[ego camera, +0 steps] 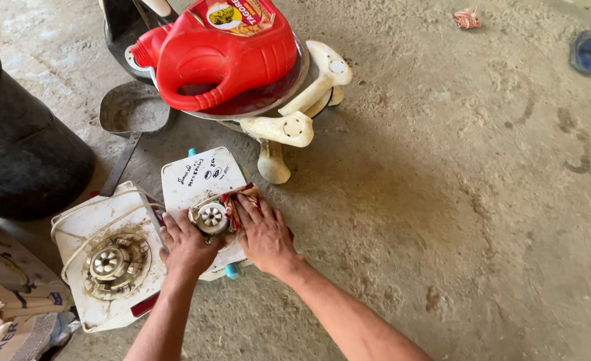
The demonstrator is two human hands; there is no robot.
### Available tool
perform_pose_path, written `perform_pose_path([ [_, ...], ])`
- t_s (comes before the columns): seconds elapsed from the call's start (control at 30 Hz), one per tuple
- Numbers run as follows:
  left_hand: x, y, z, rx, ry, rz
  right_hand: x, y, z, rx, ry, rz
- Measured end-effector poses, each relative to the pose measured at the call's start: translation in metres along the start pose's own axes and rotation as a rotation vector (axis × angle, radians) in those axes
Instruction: The person wipes the burners and surfaces of two portable gas stoves using a patterned cloth. They handle the stoves one at a time, rubbing the burner caps and surrounding areas, then move a nearby bucket containing other parts.
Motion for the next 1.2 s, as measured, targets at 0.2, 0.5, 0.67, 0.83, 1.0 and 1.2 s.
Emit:
perform_pose_path([
  [0.2,0.014,0.010,0.003,0.068,-0.004,-0.006,-0.056,-0.006,0.004,-0.031,-0.132,-0.048],
  [0.5,0.011,0.007,0.003,0.060,-0.001,-0.026,-0.046,-0.012,0.001,-0.028,-0.200,-0.112],
  [0.67,0.003,0.005,0.000,0.057,-0.006,-0.004,-0.002,-0.007,-0.008,0.035,-0.059,0.029],
  [0.83,0.004,0.006,0.001,0.099,-0.011,-0.003,0.007,-0.021,0.003,-0.104,-0.159,-0.048],
  [1.0,0.004,0.009,0.003,0.066,-0.001,-0.005,-0.031,-0.027,0.008,0.148,0.056,0.176],
  [1.2,0.008,0.006,0.002,0.053,0.006,-0.010,0.019,-0.013,-0.003,-0.163,-0.136,-0.021],
])
Point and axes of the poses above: each hand's wrist, its own x-axis towards the middle knuckle, its own y-axis out of the palm, z = x × y, the point moved 3 cm from there along x, towards the middle knuckle, and after that the axes turned 13 degrees about x, right-handed, at the moved point
